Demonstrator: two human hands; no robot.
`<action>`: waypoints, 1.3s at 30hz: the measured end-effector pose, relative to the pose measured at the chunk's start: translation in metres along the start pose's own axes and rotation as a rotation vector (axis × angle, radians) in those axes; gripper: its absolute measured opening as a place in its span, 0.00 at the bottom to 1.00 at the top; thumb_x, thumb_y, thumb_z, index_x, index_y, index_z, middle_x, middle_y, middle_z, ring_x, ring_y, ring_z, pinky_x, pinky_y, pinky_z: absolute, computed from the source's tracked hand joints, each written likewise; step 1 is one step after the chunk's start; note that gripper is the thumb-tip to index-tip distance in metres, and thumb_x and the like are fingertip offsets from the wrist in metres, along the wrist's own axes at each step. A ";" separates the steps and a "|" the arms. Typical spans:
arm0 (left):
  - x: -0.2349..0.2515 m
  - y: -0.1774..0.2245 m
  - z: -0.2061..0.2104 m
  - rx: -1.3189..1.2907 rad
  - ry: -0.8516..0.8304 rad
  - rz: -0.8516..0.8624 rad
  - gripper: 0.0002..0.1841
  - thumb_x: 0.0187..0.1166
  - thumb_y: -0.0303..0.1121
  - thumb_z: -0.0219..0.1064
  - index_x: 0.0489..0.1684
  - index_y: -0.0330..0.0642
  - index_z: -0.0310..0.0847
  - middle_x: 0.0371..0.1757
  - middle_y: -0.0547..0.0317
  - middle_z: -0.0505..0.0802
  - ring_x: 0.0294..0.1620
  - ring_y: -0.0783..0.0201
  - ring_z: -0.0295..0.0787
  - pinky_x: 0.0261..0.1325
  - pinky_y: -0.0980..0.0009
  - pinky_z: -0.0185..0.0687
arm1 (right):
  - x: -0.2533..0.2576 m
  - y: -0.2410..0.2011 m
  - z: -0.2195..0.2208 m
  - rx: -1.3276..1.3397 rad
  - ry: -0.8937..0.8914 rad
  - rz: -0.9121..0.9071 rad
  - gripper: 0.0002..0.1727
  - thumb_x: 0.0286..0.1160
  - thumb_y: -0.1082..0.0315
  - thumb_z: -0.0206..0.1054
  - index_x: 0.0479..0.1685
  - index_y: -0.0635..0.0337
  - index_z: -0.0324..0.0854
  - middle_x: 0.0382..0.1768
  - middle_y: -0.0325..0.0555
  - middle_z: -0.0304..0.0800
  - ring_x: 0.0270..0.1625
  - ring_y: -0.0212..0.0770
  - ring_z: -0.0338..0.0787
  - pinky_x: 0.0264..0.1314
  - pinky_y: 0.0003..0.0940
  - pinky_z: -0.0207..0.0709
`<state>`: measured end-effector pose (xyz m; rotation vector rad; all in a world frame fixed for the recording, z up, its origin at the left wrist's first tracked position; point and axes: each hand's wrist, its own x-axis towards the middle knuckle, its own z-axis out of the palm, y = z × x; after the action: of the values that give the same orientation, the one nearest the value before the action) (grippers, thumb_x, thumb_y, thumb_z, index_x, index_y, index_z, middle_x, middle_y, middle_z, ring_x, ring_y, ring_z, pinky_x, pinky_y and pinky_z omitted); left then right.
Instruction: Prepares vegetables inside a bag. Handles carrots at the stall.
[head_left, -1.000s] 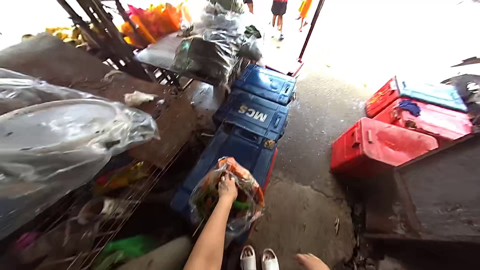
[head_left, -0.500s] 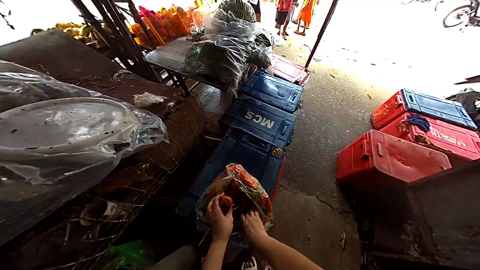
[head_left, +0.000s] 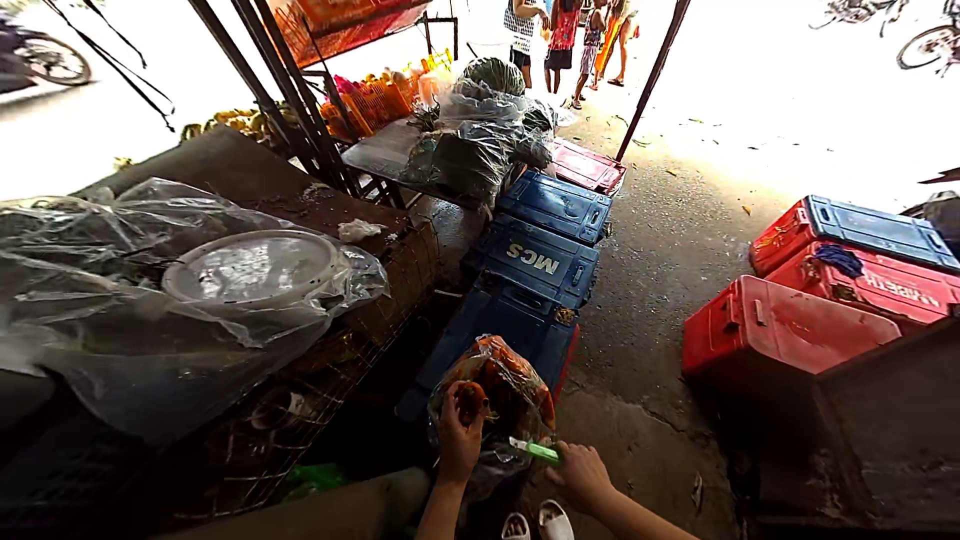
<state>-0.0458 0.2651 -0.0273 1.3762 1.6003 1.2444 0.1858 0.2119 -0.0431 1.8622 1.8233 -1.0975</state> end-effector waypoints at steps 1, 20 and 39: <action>-0.002 0.011 -0.002 -0.052 0.004 -0.044 0.34 0.70 0.28 0.77 0.76 0.28 0.68 0.66 0.38 0.87 0.65 0.56 0.88 0.67 0.63 0.86 | -0.011 0.009 -0.006 0.056 -0.009 0.035 0.35 0.81 0.35 0.55 0.66 0.58 0.82 0.59 0.58 0.90 0.68 0.58 0.86 0.74 0.60 0.70; -0.011 0.143 -0.013 0.157 -0.100 -0.148 0.36 0.65 0.30 0.84 0.75 0.36 0.74 0.62 0.43 0.91 0.60 0.54 0.92 0.66 0.56 0.88 | -0.087 -0.029 -0.163 0.183 0.372 -0.519 0.33 0.85 0.35 0.51 0.39 0.55 0.87 0.24 0.46 0.83 0.32 0.49 0.85 0.39 0.55 0.76; -0.012 0.130 -0.032 0.131 -0.118 -0.212 0.37 0.65 0.32 0.84 0.72 0.28 0.69 0.57 0.42 0.93 0.59 0.57 0.93 0.68 0.60 0.86 | -0.052 -0.047 -0.171 0.075 0.374 -0.588 0.30 0.84 0.37 0.57 0.45 0.55 0.90 0.33 0.54 0.91 0.42 0.56 0.90 0.49 0.62 0.75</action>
<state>-0.0302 0.2440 0.1044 1.2942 1.7197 0.9323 0.1977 0.2999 0.1190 1.6957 2.6958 -1.0418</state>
